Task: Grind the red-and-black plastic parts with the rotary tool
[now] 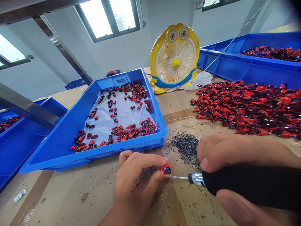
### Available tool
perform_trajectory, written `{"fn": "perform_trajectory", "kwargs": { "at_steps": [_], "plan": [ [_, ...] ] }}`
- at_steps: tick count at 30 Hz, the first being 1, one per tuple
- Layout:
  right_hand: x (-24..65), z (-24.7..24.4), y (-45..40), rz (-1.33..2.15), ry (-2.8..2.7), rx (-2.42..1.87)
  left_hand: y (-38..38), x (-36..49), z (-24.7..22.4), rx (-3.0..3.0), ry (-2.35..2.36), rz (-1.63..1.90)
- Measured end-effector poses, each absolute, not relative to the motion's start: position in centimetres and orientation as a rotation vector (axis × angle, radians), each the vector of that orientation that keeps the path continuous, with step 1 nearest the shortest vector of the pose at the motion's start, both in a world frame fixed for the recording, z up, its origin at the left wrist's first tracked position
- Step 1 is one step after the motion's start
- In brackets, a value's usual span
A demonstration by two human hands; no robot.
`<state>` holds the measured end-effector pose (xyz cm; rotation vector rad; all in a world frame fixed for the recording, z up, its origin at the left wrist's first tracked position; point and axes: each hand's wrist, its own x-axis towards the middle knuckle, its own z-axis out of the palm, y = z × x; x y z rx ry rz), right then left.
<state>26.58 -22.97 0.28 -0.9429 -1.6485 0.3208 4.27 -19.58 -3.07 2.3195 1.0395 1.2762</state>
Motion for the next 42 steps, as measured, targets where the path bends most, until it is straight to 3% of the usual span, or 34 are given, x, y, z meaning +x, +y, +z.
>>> {"fn": "perform_trajectory", "kwargs": {
  "at_steps": [42],
  "plan": [
    [27.5,-0.2,-23.1,0.344,-1.728,-0.960,-19.6,4.8,-2.5,2.368,0.986,1.205]
  ]
}}
